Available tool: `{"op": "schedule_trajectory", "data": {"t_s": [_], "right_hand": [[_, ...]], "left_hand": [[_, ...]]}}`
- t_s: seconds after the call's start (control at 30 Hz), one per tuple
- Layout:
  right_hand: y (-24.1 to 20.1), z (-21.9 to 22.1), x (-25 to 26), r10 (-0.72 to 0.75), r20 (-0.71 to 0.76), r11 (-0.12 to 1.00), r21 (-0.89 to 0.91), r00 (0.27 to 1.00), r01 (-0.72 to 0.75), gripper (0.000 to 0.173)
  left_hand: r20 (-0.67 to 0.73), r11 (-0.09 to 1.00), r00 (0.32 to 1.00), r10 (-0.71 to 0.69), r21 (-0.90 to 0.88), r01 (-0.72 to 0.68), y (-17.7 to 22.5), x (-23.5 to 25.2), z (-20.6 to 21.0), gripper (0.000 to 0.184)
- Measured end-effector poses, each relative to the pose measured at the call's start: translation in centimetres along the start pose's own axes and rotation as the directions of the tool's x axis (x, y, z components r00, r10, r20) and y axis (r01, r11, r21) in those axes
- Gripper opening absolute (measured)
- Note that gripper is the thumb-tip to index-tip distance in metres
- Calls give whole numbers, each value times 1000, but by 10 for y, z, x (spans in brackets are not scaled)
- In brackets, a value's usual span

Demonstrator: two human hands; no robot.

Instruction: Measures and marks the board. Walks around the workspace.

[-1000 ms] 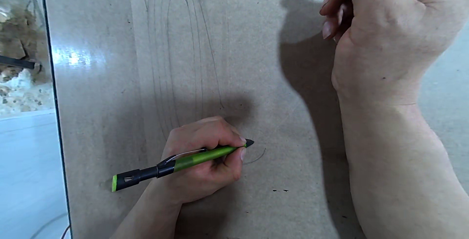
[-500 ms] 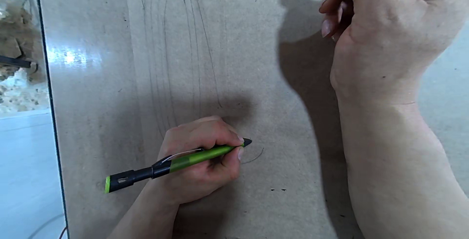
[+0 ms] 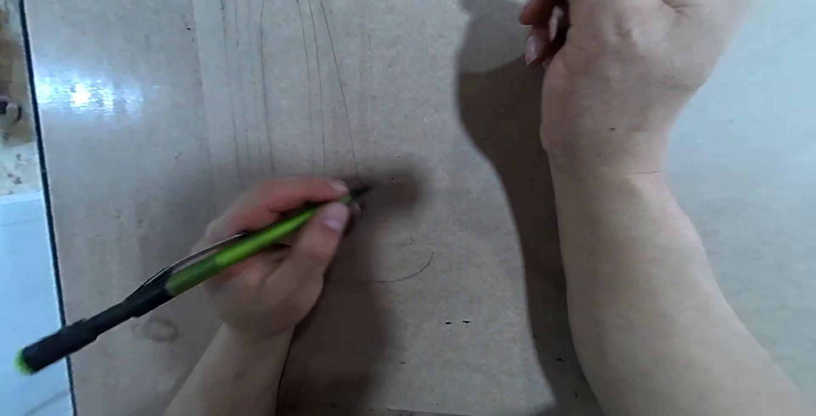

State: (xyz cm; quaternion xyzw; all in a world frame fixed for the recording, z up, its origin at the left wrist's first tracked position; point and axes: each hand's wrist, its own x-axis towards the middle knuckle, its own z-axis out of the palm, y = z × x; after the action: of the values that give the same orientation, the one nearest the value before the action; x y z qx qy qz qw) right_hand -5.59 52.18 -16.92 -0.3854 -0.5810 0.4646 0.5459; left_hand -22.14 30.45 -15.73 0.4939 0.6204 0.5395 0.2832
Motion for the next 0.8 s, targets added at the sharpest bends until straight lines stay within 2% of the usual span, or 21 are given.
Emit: {"op": "schedule_trajectory", "data": {"t_s": [0.1, 0.2, 0.27, 0.33, 0.4, 0.5, 0.53, 0.6, 0.67, 0.73, 0.8], "right_hand": [[2, 5, 0, 5, -18, 1000, 26, 1000, -4, 27], [-3, 11, -3, 6, -57, 999, -49, 998, -9, 19], [-8, 10, -4, 6, -62, 984, -178, 998, -17, 22], [-11, 7, -5, 5, -44, 953, -304, 999, -18, 25], [-13, 2, -5, 52, 19, 951, -307, 998, -44, 26], [-49, -38, -26, 224, 238, 936, -324, 945, -140, 26], [-69, -64, -47, 221, 318, 922, -377, 922, -91, 25], [-104, -126, -122, 208, 455, 852, -519, 866, 68, 22], [-129, -190, -212, 282, 507, 714, -678, 815, 174, 29], [-148, -244, -292, 376, 458, 535, -817, 805, 215, 48], [-159, -280, -352, 459, 329, 374, -914, 825, 156, 66]], "left_hand": [[-92, 990, 991, 95, 117, -84, -4, 4, 4, 21], [-50, 948, 987, 150, 291, -129, -7, 6, 6, 29], [32, 896, 995, 96, 433, -101, -7, 7, 9, 41], [37, 850, 999, 26, 525, -42, -8, 6, 15, 49], [28, 809, 1000, 10, 587, -24, -10, 6, 18, 52], [21, 718, 999, -33, 696, 9, 0, 9, 25, 57], [12, 700, 999, -47, 714, 25, 2, 10, 28, 58], [20, 688, 997, -73, 725, 36, 4, 9, 30, 59], [29, 673, 997, -70, 739, 25, 0, 9, 28, 60], [41, 660, 998, -50, 751, 2, -2, 12, 27, 57], [51, 637, 997, -49, 771, -7, -1, 15, 27, 54]]}}
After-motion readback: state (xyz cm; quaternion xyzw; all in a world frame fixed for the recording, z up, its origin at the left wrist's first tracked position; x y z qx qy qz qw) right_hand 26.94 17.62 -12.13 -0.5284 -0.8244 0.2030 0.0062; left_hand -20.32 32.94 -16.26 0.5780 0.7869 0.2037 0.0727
